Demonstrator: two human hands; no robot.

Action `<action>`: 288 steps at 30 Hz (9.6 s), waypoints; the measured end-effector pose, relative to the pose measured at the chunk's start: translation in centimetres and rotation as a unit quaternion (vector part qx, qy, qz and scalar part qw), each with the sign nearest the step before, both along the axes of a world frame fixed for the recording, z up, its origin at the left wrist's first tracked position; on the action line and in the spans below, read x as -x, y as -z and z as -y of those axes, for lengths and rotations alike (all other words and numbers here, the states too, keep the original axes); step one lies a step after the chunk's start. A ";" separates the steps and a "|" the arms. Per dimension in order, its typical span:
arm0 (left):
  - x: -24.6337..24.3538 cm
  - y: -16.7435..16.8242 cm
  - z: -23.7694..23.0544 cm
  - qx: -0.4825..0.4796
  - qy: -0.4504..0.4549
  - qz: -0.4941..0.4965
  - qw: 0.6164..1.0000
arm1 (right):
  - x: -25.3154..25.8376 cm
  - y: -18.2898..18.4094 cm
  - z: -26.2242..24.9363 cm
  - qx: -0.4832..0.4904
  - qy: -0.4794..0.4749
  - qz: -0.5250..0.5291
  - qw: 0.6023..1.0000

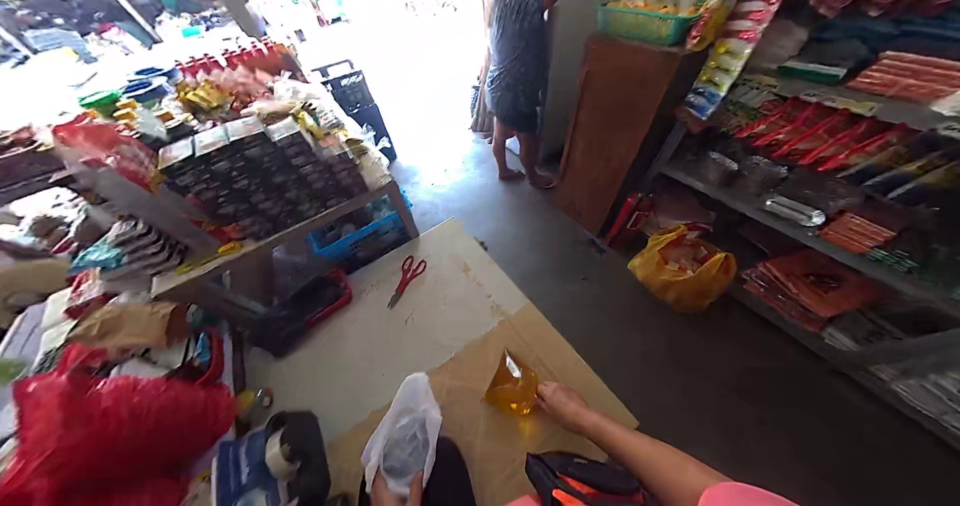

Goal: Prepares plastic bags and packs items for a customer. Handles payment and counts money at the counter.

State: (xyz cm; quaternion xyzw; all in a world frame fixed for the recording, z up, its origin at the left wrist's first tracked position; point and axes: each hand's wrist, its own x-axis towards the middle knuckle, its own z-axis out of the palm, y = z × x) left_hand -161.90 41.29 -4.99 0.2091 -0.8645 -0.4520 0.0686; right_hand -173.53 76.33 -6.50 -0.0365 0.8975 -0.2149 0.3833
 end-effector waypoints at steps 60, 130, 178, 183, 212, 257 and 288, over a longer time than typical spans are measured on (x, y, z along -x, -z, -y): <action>-94.0 -15.9 -6.8 0.120 -0.766 -0.099 0.624 | -95.0 -17.3 45.4 0.429 -0.732 0.318 0.424; -202.2 -21.8 51.4 0.193 -0.785 -0.062 0.585 | -200.8 -26.6 97.9 0.534 -0.740 0.065 0.403; -193.0 -15.8 44.6 0.202 -0.564 -0.212 0.772 | -173.4 -8.6 90.4 0.365 -0.080 0.083 0.924; -190.5 -14.7 45.8 0.167 -0.522 -0.226 0.805 | -171.0 -9.3 87.9 0.335 -0.174 -0.042 0.925; -166.7 -15.8 54.4 -0.431 -0.506 -0.353 0.659 | -163.8 -21.8 85.2 0.444 0.039 0.354 0.822; -148.3 -24.6 46.6 0.125 -0.008 -0.247 0.961 | -140.6 -23.4 63.8 0.355 -0.399 -0.371 0.760; -96.2 -16.5 39.0 -0.616 0.242 -0.108 0.742 | -104.9 -25.3 40.8 0.281 0.244 -0.440 0.817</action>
